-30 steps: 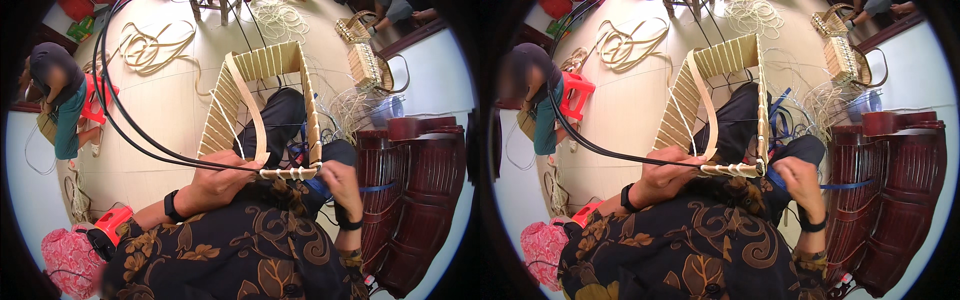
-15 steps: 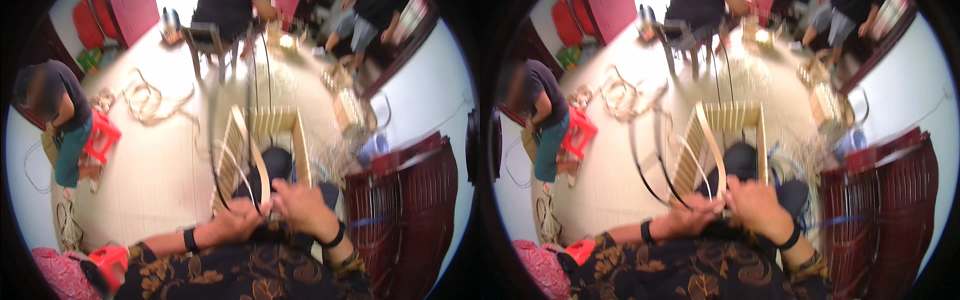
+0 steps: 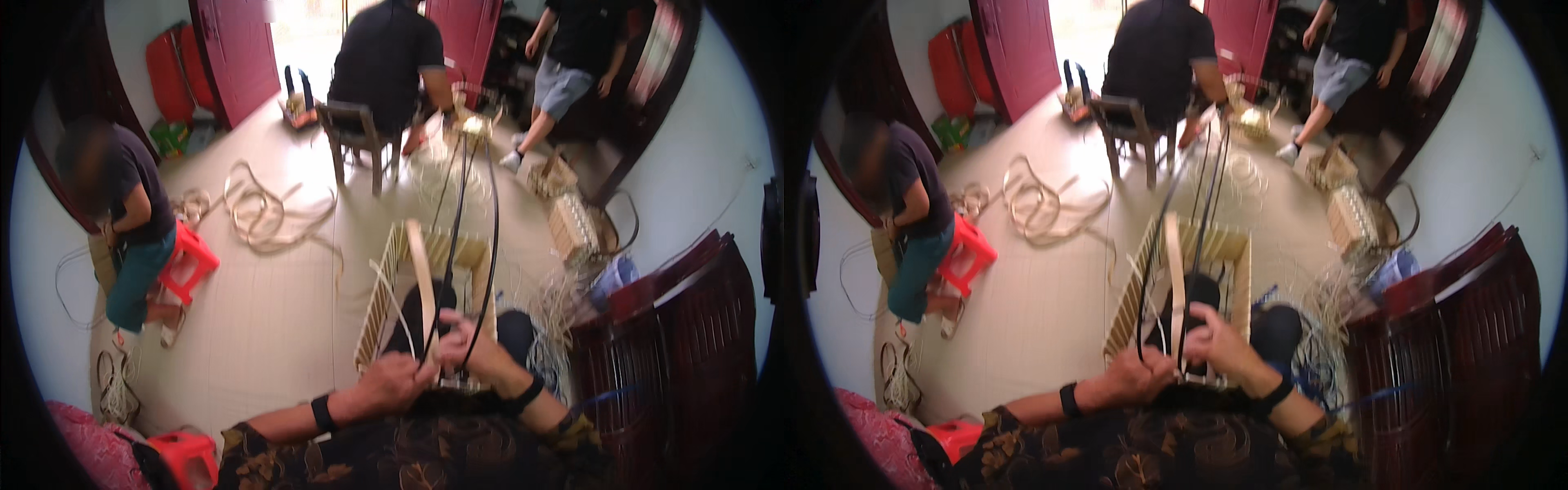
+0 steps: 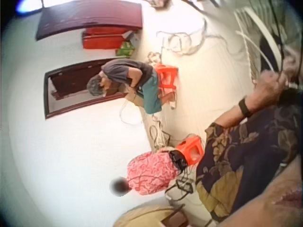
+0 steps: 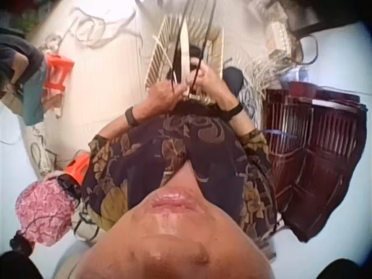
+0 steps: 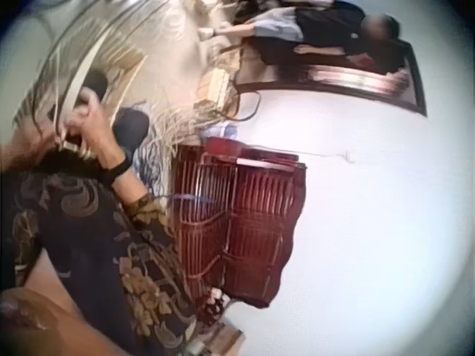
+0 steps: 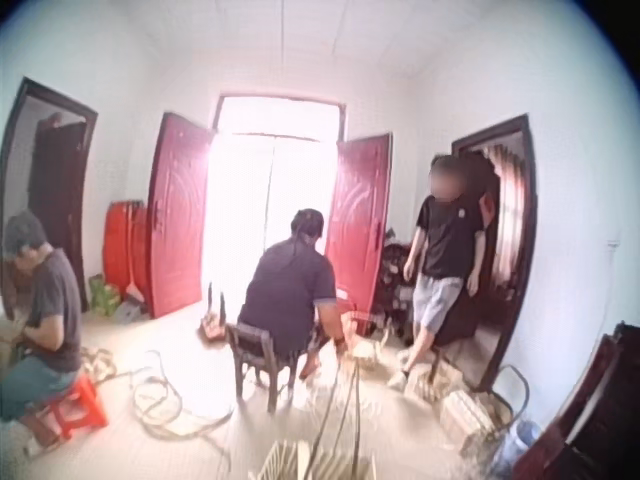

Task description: The person weaves a flat strip of material around a wire basket frame, securing it with a white cord. They repeatedly wrap the strip around the frame and tie it off to build up the basket's structure.

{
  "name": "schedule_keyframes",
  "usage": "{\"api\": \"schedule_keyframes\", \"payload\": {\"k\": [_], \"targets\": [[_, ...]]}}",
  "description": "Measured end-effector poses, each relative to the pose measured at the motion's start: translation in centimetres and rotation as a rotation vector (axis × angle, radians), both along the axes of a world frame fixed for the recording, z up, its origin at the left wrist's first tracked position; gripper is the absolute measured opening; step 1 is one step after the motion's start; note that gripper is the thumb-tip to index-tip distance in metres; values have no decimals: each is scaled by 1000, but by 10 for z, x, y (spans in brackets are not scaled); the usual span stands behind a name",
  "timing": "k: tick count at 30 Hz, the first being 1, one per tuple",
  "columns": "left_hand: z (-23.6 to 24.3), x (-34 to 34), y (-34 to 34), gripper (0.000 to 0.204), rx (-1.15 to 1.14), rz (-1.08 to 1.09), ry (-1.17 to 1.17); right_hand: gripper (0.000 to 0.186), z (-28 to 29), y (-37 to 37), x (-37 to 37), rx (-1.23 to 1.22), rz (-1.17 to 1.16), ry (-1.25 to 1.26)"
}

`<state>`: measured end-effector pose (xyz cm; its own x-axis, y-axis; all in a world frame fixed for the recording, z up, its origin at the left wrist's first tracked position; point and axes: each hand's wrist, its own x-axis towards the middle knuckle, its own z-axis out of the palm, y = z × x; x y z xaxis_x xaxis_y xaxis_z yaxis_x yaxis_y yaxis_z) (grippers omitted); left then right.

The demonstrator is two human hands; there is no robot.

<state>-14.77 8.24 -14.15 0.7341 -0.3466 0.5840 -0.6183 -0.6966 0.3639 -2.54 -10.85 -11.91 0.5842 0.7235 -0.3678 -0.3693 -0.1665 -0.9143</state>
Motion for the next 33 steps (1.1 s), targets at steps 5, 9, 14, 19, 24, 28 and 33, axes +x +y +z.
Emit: {"api": "schedule_keyframes", "payload": {"k": [5, 9, 14, 19, 24, 28, 33], "targets": [[12, 0, -12, 14, 55, 108, 41, 40, 15, -6, 0, 16, -22, 4], [12, 2, -18, 10, 84, 184, 36, 35, 28, -5, -5, 20, -95, 41], [15, 8, -24, 26, 40, 142, 147, 30, 19, -22, -2, 17, -161, 23], [8, 25, -39, 17, 19, 5, 119, 30, 5, -48, -6, 133, -265, 77], [11, 49, -59, 17, 40, -183, 39, 30, -5, -82, -17, 170, -416, 113], [23, 67, -76, 24, 58, -300, -62, 24, -11, -103, -29, 164, -579, 70], [28, 77, -79, 25, 43, -487, -73, 19, -27, -121, -54, 16, -735, -17]]}}
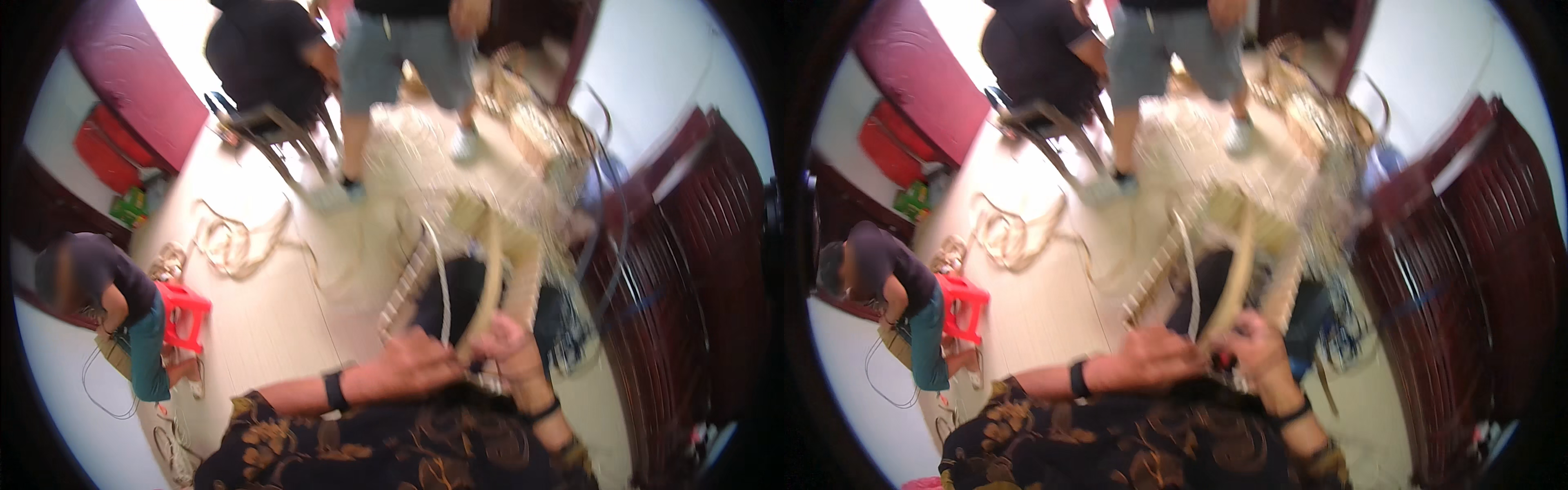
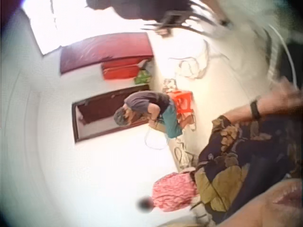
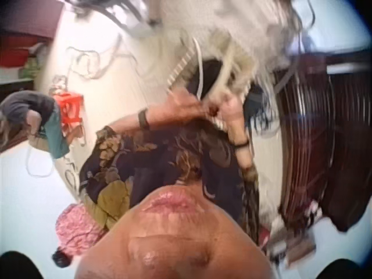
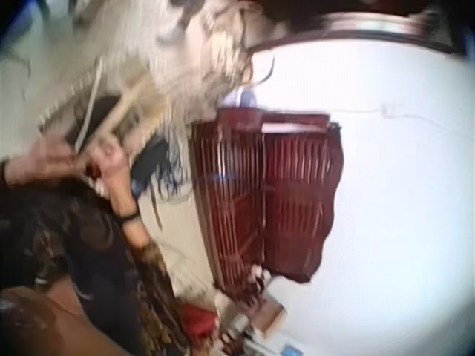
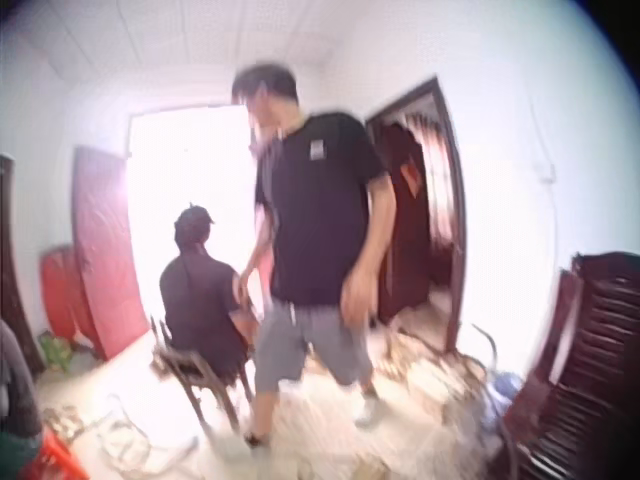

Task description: The person weaves a flat strip of material around a wire basket frame, securing it with a white cord. They repeatedly wrap the strip around the frame and tie it off to build up the basket's structure.

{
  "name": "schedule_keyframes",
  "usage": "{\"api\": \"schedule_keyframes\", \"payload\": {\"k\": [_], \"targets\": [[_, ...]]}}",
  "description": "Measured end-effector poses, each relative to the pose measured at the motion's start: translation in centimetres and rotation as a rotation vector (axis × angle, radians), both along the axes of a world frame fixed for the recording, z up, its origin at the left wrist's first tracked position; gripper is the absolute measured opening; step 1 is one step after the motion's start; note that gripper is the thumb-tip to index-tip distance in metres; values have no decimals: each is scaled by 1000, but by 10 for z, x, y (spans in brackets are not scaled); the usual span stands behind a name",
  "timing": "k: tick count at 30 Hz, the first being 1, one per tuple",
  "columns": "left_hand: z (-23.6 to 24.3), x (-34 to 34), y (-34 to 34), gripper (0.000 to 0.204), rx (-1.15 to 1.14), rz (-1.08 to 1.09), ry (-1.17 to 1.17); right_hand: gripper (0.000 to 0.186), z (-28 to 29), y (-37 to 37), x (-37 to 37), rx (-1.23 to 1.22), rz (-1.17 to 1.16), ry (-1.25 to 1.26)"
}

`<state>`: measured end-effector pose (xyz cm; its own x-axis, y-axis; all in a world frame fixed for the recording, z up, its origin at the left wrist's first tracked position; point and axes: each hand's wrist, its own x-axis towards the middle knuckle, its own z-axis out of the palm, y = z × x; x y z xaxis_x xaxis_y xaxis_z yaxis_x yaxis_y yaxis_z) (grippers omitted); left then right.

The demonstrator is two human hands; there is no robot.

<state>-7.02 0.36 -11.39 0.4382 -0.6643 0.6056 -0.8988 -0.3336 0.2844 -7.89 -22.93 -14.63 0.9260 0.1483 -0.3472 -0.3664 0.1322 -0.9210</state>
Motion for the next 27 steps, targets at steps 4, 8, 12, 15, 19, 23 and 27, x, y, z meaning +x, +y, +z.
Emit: {"api": "schedule_keyframes", "payload": {"k": [4, 8, 12, 15, 19, 23, 27], "targets": [[-12, 15, -4, 36, 70, -160, -11, 22, -14, -4, -9, 161, -189, 64], [-13, 20, -14, 42, 126, -210, -25, 19, 2, -13, -18, 274, -112, 148], [-14, 24, -29, 42, 158, -225, -48, 13, 27, -18, -19, 189, -25, 196], [-14, 22, -37, 42, 163, -210, -13, 9, 19, -25, -10, 179, 2, 302], [-6, 20, -42, 43, 179, -152, -24, 22, 13, -40, -3, 201, 95, 303], [-1, 21, -46, 43, 245, -141, -7, 14, 19, -42, 0, 264, 80, 241], [3, 26, -52, 43, 246, -141, -2, 11, 3, -47, 1, 318, 65, 253]]}}
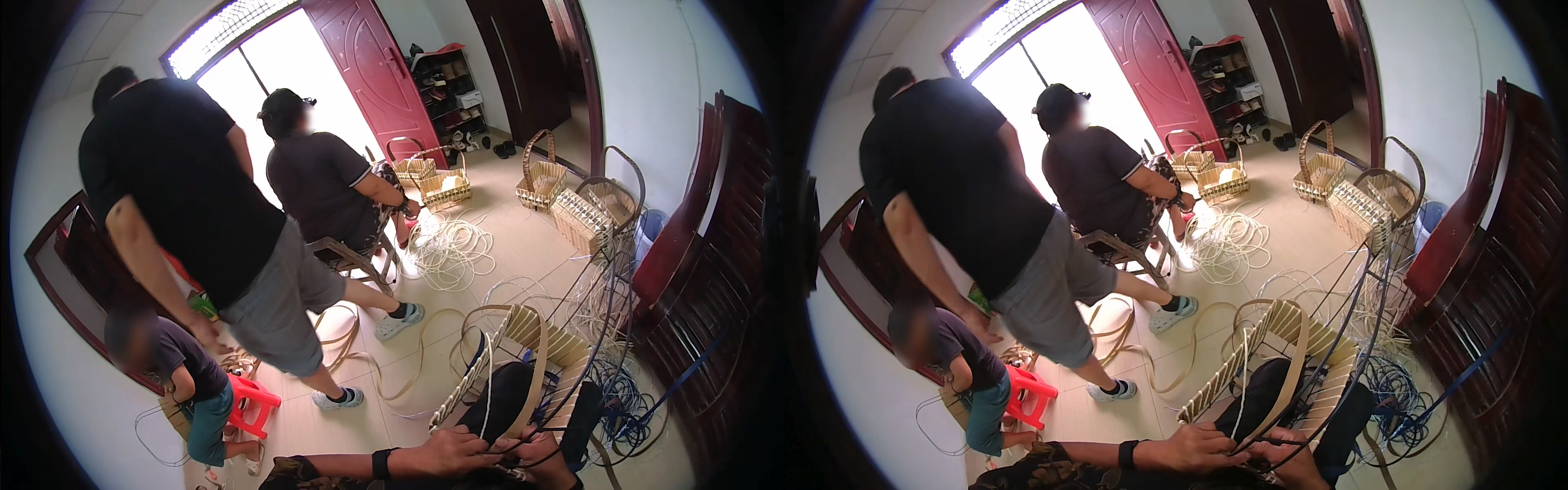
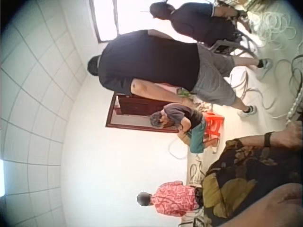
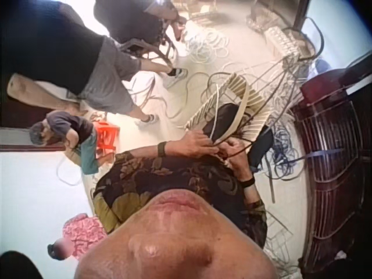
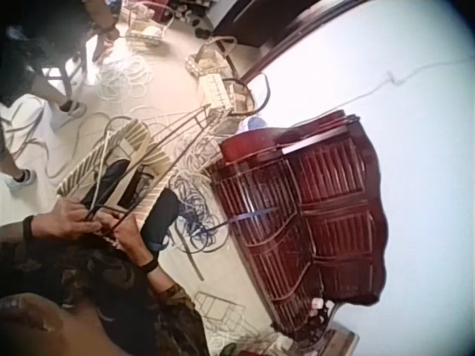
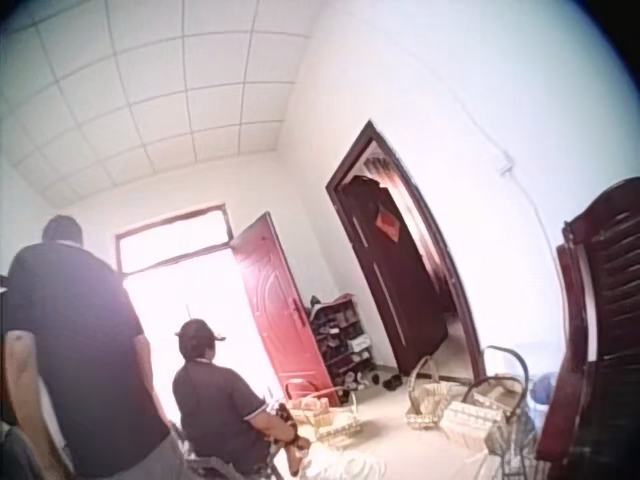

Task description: The person weaves a flat strip of material around a wire basket frame, securing it with a white cord. They repeatedly wrap the strip around the frame and tie it off to build up the basket's structure.

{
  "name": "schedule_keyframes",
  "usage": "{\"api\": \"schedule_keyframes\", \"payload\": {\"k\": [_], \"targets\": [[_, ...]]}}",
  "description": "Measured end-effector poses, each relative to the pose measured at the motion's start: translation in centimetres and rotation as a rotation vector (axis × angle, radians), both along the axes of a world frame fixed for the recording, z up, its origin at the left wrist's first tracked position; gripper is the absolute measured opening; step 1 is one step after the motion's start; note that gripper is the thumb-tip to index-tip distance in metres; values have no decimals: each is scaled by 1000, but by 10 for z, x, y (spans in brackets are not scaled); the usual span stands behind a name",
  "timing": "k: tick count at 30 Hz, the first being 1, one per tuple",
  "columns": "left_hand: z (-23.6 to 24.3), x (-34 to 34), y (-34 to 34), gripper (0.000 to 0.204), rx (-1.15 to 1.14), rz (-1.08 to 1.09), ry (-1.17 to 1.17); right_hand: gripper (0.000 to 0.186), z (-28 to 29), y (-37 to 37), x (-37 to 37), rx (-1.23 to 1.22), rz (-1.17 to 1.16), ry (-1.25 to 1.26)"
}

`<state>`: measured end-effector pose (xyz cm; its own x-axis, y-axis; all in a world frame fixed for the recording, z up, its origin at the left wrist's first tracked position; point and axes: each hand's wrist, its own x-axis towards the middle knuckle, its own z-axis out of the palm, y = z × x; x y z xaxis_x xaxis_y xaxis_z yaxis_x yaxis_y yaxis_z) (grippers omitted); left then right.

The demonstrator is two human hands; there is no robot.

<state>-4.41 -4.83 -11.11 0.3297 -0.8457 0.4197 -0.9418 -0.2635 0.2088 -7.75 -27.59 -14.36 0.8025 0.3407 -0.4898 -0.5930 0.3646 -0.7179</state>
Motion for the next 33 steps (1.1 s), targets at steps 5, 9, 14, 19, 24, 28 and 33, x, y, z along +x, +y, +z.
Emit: {"api": "schedule_keyframes", "payload": {"k": [5, 9, 14, 19, 24, 28, 33], "targets": [[-5, 1, 4, 43, 31, -13, 43, 6, -4, 4, -2, 8, -15, -13], [-1, 0, 9, 39, 59, -32, 109, 3, -8, 7, -7, -33, 20, -89], [-9, -2, 15, 33, 7, -23, 105, 11, 17, 20, -6, -91, 48, -87], [-21, 2, 16, 28, 26, -44, 158, 13, 6, 20, -6, -120, 38, -142], [-21, -6, 22, 25, -70, -2, 161, 14, 15, 19, -1, -250, 155, -181], [-38, -6, 23, 41, -154, 0, 103, 13, 10, 23, -2, -246, 146, -179], [-39, -7, 25, 41, -188, 13, 82, 11, -2, 27, -1, -234, 112, -151]]}}
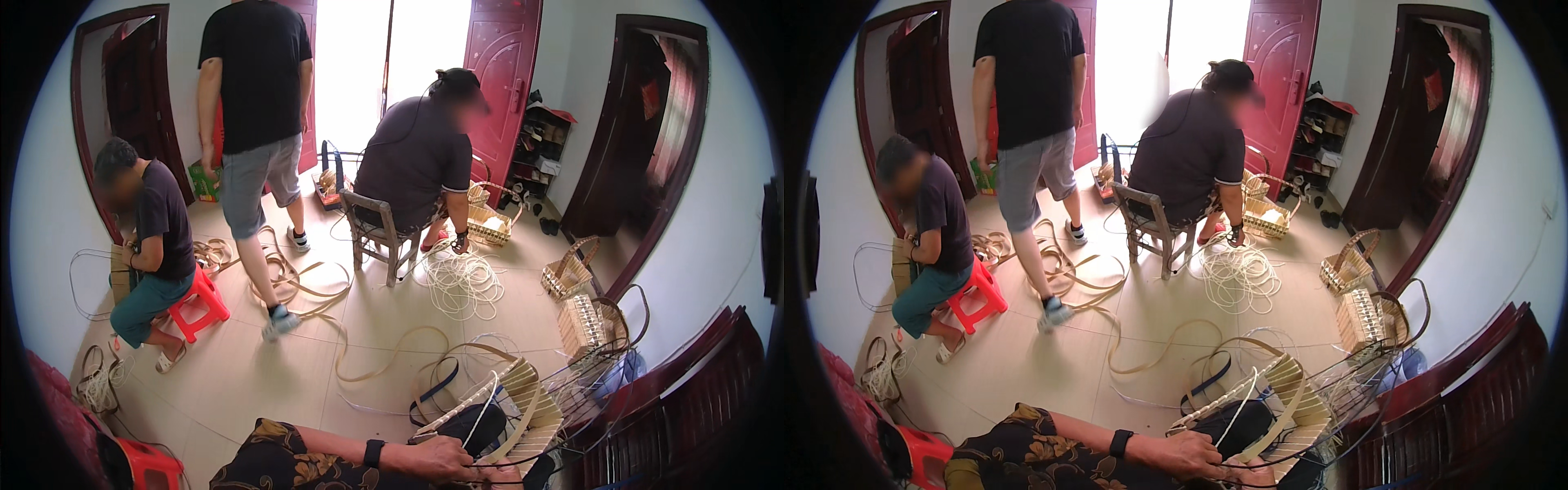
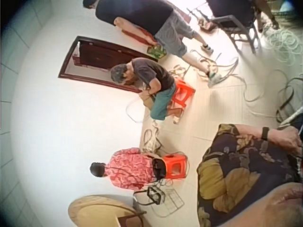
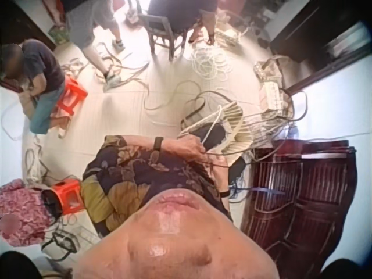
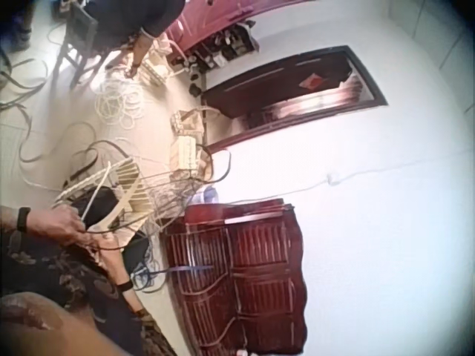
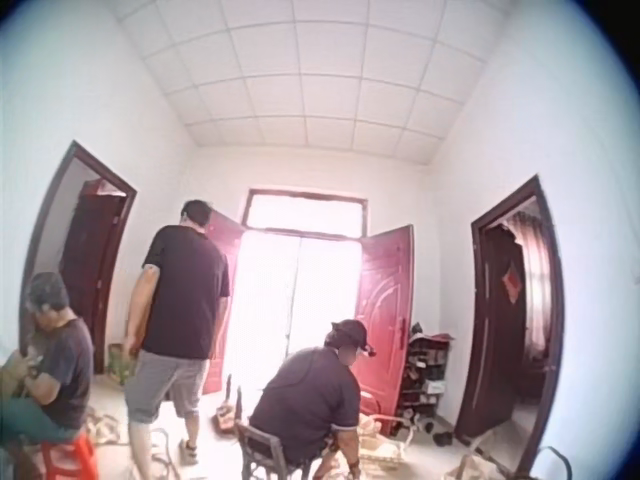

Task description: The person weaves a flat strip of material around a wire basket frame, securing it with a white cord. They repeatedly wrap the strip around the frame and tie it off to build up the basket's structure.

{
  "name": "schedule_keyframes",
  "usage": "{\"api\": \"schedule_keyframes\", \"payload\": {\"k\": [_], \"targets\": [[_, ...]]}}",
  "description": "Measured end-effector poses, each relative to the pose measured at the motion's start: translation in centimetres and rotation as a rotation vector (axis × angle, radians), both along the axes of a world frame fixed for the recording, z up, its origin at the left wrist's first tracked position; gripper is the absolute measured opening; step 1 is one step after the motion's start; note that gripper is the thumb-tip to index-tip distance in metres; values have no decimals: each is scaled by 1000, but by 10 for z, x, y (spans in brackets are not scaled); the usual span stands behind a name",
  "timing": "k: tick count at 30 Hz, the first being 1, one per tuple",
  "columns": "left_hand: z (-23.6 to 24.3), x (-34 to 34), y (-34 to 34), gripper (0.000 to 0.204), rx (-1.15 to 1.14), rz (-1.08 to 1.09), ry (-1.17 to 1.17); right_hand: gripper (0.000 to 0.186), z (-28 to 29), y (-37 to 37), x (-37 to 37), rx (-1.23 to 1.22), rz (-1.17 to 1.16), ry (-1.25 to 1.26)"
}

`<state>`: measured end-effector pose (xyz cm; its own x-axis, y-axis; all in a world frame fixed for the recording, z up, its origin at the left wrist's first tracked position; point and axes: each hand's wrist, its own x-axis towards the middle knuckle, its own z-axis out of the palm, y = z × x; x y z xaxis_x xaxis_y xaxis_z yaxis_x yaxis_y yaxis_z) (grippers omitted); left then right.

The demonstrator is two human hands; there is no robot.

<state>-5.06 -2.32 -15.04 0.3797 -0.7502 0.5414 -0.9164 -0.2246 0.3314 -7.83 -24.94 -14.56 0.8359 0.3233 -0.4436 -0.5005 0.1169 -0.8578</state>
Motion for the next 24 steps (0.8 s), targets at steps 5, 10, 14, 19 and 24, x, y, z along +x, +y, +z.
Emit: {"api": "schedule_keyframes", "payload": {"k": [5, 10, 14, 19, 24], "targets": [[-14, -2, 2, 36, 41, -5, 71, 11, 1, 1, 5, -75, 45, -7], [-14, -1, 0, 31, 4, -4, 56, 11, 3, 4, 6, -75, 35, 9], [-12, -4, 0, 28, 17, 13, 53, 9, -1, 8, 5, -52, -13, 0], [-4, -4, 1, 27, 7, 25, 7, 9, 3, 8, 7, -65, 27, 33], [-3, -3, 0, 24, -14, 30, 2, 10, 1, 2, 9, -101, 95, 34]]}}
